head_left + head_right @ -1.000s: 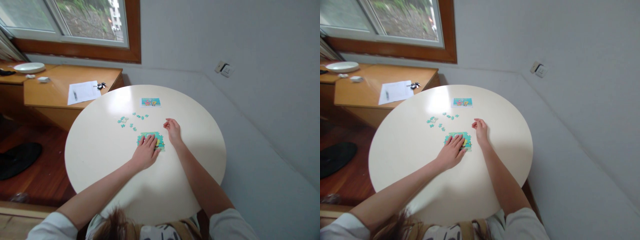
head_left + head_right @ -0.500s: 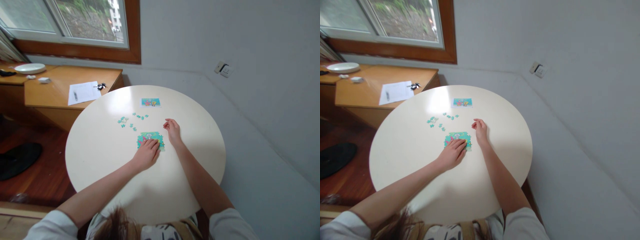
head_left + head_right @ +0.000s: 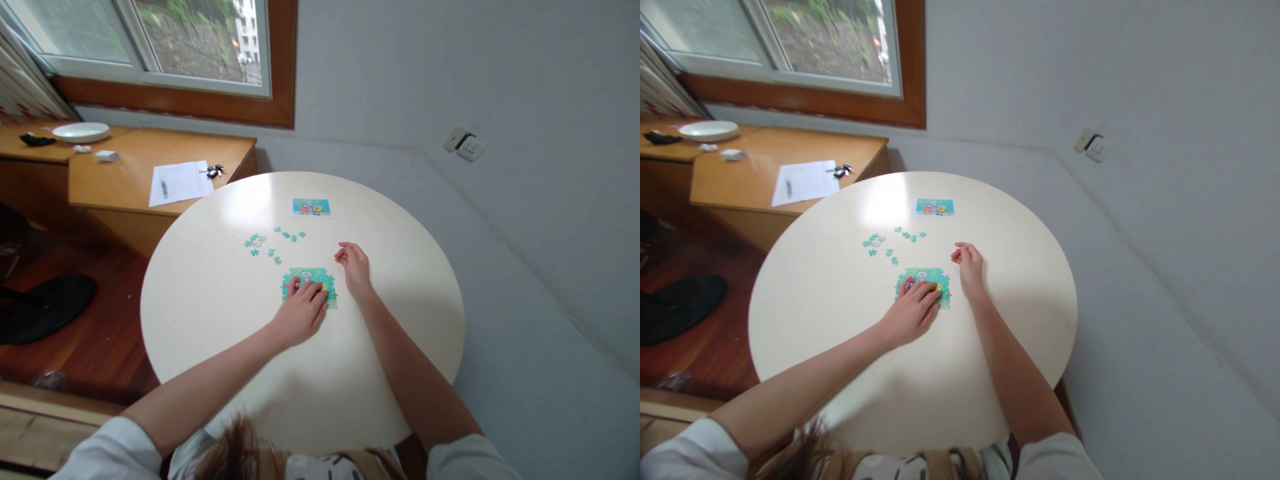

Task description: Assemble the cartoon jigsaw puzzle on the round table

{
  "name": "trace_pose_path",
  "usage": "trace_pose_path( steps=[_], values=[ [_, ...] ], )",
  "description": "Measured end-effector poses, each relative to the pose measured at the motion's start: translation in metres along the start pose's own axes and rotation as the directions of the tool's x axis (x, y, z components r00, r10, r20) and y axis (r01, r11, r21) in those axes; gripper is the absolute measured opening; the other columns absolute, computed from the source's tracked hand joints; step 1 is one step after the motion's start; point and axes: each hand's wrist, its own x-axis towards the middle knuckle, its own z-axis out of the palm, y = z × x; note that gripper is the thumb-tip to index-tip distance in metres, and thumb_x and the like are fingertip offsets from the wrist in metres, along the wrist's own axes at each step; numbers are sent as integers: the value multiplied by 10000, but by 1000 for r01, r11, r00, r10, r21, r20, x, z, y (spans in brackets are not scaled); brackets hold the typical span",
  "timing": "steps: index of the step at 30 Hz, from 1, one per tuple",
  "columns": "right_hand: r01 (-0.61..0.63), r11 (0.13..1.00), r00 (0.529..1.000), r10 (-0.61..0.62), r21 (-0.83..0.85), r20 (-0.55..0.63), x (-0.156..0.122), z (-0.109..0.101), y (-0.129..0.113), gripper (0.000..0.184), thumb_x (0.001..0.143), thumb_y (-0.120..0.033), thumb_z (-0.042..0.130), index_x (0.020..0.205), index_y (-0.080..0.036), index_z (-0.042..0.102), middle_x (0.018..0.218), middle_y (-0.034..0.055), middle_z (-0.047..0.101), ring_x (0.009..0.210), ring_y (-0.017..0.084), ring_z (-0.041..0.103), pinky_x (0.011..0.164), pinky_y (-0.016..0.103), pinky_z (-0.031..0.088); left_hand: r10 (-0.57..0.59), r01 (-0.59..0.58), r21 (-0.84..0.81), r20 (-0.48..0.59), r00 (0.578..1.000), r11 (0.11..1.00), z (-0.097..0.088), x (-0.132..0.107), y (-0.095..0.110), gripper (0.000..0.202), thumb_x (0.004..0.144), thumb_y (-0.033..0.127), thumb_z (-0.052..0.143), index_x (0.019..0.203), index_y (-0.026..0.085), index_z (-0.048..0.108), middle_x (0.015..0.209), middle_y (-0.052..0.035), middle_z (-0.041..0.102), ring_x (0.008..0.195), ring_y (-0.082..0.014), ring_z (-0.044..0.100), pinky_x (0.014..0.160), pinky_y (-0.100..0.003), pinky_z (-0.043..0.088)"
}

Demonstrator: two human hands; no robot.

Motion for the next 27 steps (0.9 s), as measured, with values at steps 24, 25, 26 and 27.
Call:
trace_pose_path(
  steps=[24, 25, 26, 27],
  values=[
    [40, 982, 999, -44, -183, -15, -8, 1, -7, 195, 661, -370, 612, 641, -200, 517, 536, -50, 517, 546, 105, 469, 582, 270, 389, -58, 57, -212, 5, 998, 976, 2, 1, -8, 245, 899, 224, 405, 1093, 200, 552, 1132, -88, 598, 1093, -225, 517, 1013, -469, 324],
    [50, 982, 998, -54, -184, -16, -8, 1, -7, 188, 667, -360, 601, 632, -201, 508, 535, -52, 509, 543, 101, 460, 575, 265, 381, -60, 59, -219, 3, 998, 974, 3, 1, -8, 245, 897, 221, 407, 1091, 202, 555, 1128, -87, 600, 1091, -225, 519, 1010, -470, 327],
    [59, 981, 998, -63, -184, -18, -8, 0, -6, 184, 673, -352, 592, 623, -202, 497, 532, -55, 499, 539, 98, 450, 568, 260, 373, -62, 60, -226, -2, 998, 972, 3, 1, -7, 243, 895, 218, 410, 1087, 203, 559, 1124, -86, 603, 1087, -225, 522, 1006, -471, 331],
    [67, 981, 997, -72, -184, -19, -8, 0, -6, 186, 679, -347, 583, 614, -204, 484, 529, -59, 487, 535, 95, 441, 562, 256, 366, -66, 63, -235, -8, 998, 970, 4, 1, -7, 242, 892, 215, 415, 1082, 203, 563, 1119, -84, 606, 1081, -224, 526, 1001, -469, 337]
  ],
)
